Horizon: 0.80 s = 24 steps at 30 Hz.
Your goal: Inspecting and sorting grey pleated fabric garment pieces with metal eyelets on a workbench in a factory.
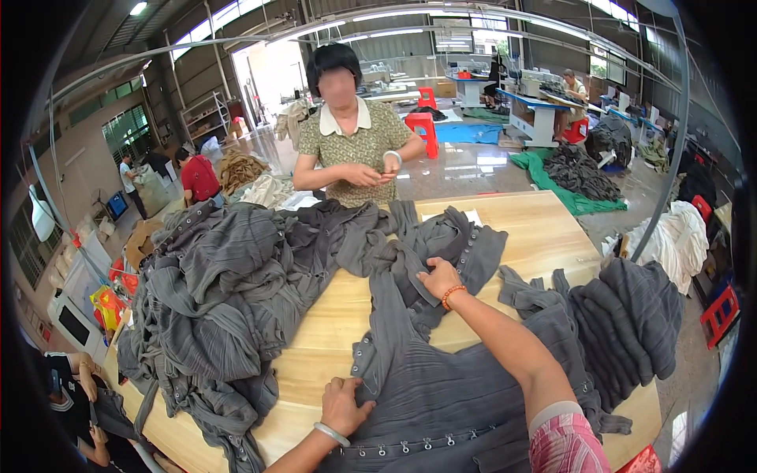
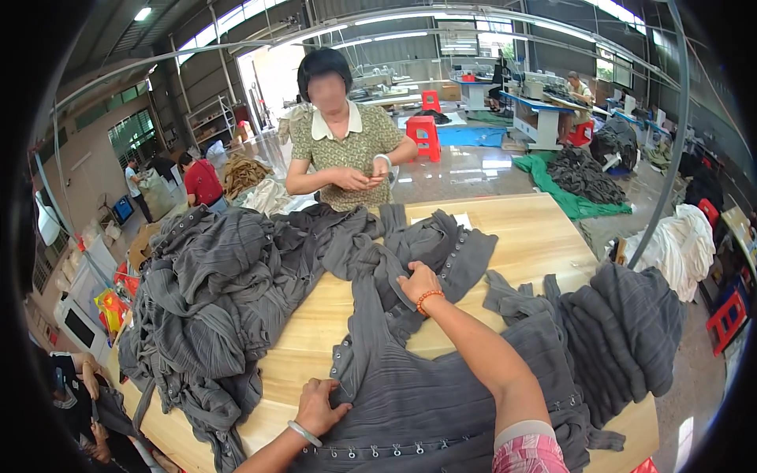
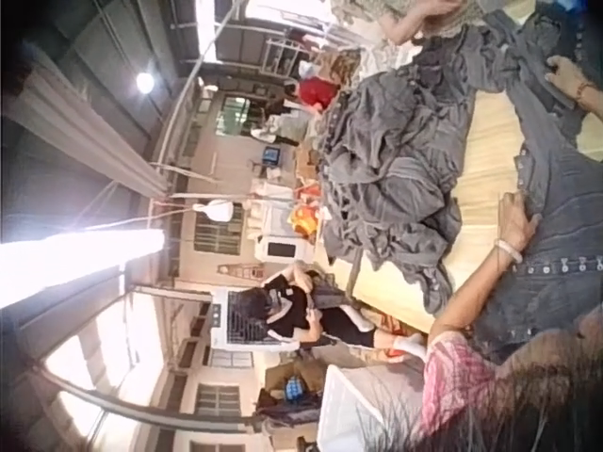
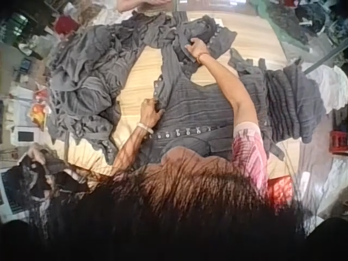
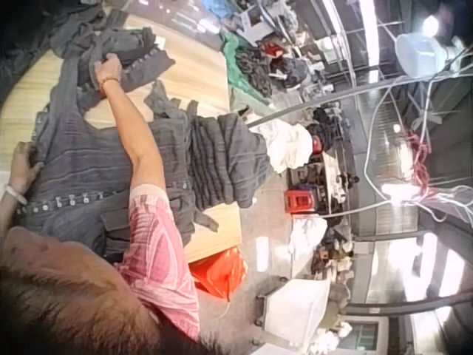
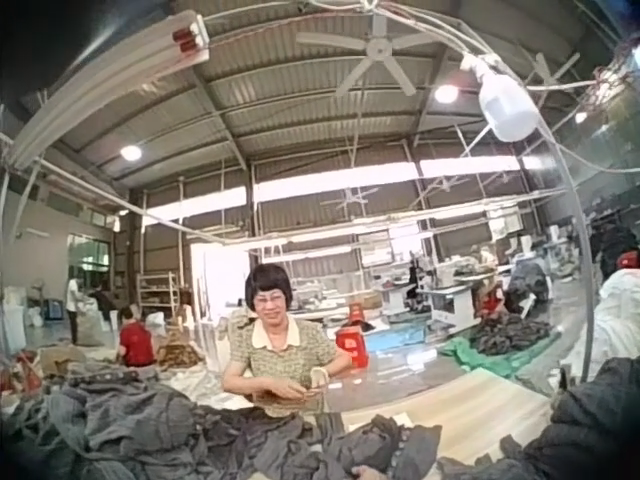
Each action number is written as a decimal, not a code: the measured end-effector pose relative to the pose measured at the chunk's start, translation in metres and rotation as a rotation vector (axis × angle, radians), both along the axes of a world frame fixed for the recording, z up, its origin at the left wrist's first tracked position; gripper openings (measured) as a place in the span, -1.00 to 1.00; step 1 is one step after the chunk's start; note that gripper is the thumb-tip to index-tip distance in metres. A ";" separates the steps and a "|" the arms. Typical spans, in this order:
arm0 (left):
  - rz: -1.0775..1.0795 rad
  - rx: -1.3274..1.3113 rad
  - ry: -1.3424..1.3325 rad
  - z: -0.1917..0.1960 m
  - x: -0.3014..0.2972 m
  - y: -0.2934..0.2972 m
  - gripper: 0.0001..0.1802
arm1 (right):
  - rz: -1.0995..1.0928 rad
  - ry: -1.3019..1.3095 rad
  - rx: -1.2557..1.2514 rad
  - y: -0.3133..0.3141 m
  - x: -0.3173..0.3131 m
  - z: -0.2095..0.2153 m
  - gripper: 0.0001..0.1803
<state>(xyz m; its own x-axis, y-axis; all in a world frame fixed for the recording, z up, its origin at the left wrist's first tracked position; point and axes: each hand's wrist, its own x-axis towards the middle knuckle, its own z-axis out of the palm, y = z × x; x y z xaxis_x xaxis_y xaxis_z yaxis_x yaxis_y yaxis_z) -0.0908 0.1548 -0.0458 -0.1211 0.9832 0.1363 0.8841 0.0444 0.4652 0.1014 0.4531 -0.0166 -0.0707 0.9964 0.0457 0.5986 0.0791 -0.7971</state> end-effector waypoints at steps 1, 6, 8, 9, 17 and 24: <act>0.019 -0.012 -0.009 0.000 0.001 -0.001 -0.40 | 0.005 -0.001 0.004 0.001 -0.001 0.004 -0.43; 0.040 -0.096 -0.028 0.004 -0.002 0.000 -0.40 | 0.134 0.033 0.148 -0.004 0.004 0.039 -0.69; 0.057 -0.136 -0.060 0.003 -0.001 0.000 -0.40 | 0.173 0.104 0.303 -0.010 0.008 0.062 -0.73; 0.060 -0.127 -0.086 -0.003 -0.004 -0.002 -0.39 | 0.202 0.162 0.274 -0.019 0.006 0.084 -0.74; 0.099 -0.001 -0.450 -0.015 -0.009 -0.003 -0.58 | 0.361 0.463 0.681 -0.022 0.065 0.218 -0.82; 0.096 0.163 -0.398 0.037 0.015 -0.032 -0.74 | 0.057 0.314 0.687 -0.062 0.186 0.312 -0.71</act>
